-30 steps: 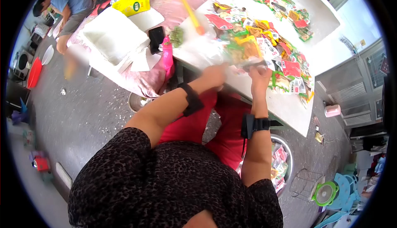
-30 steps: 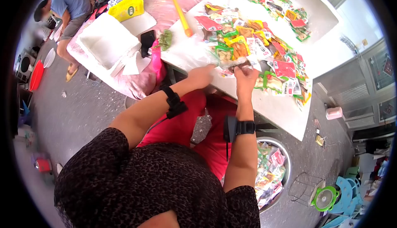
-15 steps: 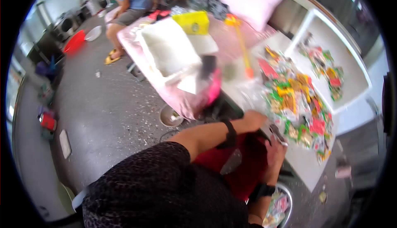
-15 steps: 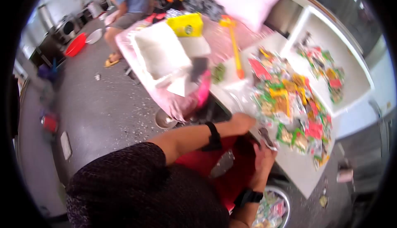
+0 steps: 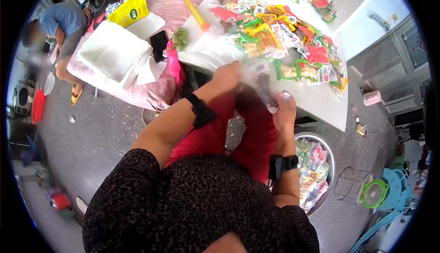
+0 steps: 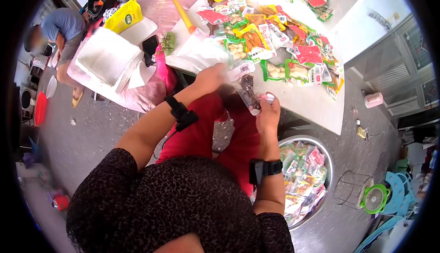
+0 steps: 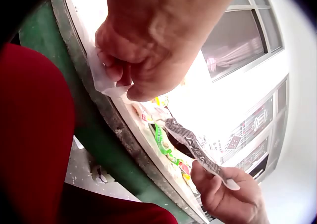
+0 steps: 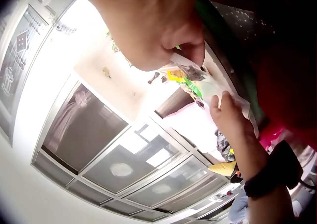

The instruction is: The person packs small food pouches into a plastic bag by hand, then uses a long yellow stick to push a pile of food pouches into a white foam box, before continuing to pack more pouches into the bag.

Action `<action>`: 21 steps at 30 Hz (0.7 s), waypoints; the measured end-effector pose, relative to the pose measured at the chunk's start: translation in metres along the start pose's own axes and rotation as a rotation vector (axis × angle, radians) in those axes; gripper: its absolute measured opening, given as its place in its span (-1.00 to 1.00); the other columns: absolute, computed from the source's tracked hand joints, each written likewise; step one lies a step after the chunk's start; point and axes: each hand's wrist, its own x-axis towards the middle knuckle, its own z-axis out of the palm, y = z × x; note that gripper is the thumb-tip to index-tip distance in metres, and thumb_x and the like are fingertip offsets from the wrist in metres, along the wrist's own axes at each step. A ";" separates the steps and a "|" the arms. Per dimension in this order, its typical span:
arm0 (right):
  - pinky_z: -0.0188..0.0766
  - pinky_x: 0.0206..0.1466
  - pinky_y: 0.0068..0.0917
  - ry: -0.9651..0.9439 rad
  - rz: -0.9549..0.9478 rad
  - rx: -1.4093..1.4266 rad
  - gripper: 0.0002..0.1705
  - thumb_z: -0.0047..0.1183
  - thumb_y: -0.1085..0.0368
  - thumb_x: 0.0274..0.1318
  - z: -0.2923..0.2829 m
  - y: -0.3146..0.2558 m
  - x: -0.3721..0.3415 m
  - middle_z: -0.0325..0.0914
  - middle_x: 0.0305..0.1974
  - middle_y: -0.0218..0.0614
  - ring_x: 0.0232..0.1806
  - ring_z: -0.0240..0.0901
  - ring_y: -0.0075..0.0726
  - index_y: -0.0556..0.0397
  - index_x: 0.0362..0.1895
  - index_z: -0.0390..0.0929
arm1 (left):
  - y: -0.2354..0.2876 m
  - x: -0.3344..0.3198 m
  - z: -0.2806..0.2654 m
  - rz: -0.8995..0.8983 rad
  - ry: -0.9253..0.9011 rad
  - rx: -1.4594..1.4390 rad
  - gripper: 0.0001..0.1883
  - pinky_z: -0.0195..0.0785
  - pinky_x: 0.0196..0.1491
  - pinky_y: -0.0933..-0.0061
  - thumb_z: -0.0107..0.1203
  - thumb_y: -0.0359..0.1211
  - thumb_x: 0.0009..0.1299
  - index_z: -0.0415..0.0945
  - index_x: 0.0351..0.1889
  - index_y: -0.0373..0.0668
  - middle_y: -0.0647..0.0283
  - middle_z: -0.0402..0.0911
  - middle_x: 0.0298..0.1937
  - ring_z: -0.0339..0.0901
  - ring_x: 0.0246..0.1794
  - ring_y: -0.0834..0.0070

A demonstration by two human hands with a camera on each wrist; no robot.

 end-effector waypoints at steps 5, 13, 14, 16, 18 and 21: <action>0.37 -0.52 -0.44 0.066 0.025 -0.100 -0.74 -0.27 0.44 0.04 0.003 -0.006 0.000 0.38 -0.29 -0.22 -0.33 0.36 -0.35 0.11 -0.12 0.20 | 0.000 -0.002 -0.004 -0.009 0.000 -0.018 -0.84 0.23 -0.26 0.22 -0.17 -0.31 0.14 0.35 -0.41 -0.18 0.08 0.43 -0.42 0.37 -0.30 0.13; 0.29 -0.48 -0.45 -0.115 0.177 -0.176 -0.76 -0.14 0.39 -0.06 0.012 -0.017 0.014 0.36 -0.35 -0.39 -0.32 0.32 -0.44 0.03 -0.21 0.30 | 0.013 -0.006 -0.010 0.011 0.009 0.087 -0.85 0.24 -0.29 0.23 -0.17 -0.31 0.15 0.36 -0.45 -0.16 0.10 0.42 -0.45 0.38 -0.35 0.17; 0.30 -0.49 -0.45 -0.129 0.206 -0.181 -0.77 -0.14 0.39 -0.06 0.014 -0.018 0.018 0.36 -0.36 -0.39 -0.32 0.32 -0.44 0.02 -0.21 0.30 | 0.016 -0.006 -0.012 0.003 -0.019 0.107 -0.85 0.25 -0.29 0.23 -0.16 -0.31 0.15 0.36 -0.44 -0.16 0.10 0.42 -0.46 0.38 -0.35 0.17; 0.32 -0.49 -0.42 -0.139 0.240 -0.202 -0.78 -0.16 0.41 -0.06 0.020 -0.020 0.028 0.37 -0.36 -0.35 -0.33 0.33 -0.41 0.04 -0.22 0.30 | 0.014 -0.009 -0.009 0.072 0.032 0.122 -0.87 0.25 -0.31 0.22 -0.15 -0.32 0.15 0.35 -0.45 -0.15 0.11 0.42 -0.46 0.38 -0.36 0.17; 0.36 -0.48 -0.36 -0.130 0.257 -0.238 -0.80 -0.20 0.46 -0.05 0.030 -0.020 0.041 0.38 -0.35 -0.28 -0.35 0.36 -0.35 0.10 -0.24 0.29 | 0.013 -0.009 -0.009 0.140 0.082 0.109 -0.89 0.25 -0.32 0.22 -0.14 -0.34 0.14 0.35 -0.45 -0.15 0.11 0.41 -0.46 0.38 -0.36 0.17; 0.36 -0.46 -0.33 -0.246 0.233 -0.100 -0.80 -0.19 0.45 -0.03 0.031 0.001 0.074 0.38 -0.35 -0.29 -0.35 0.36 -0.33 0.11 -0.23 0.29 | 0.009 -0.012 -0.009 0.200 0.113 0.076 -0.91 0.25 -0.33 0.22 -0.13 -0.36 0.13 0.35 -0.46 -0.15 0.12 0.41 -0.45 0.38 -0.37 0.17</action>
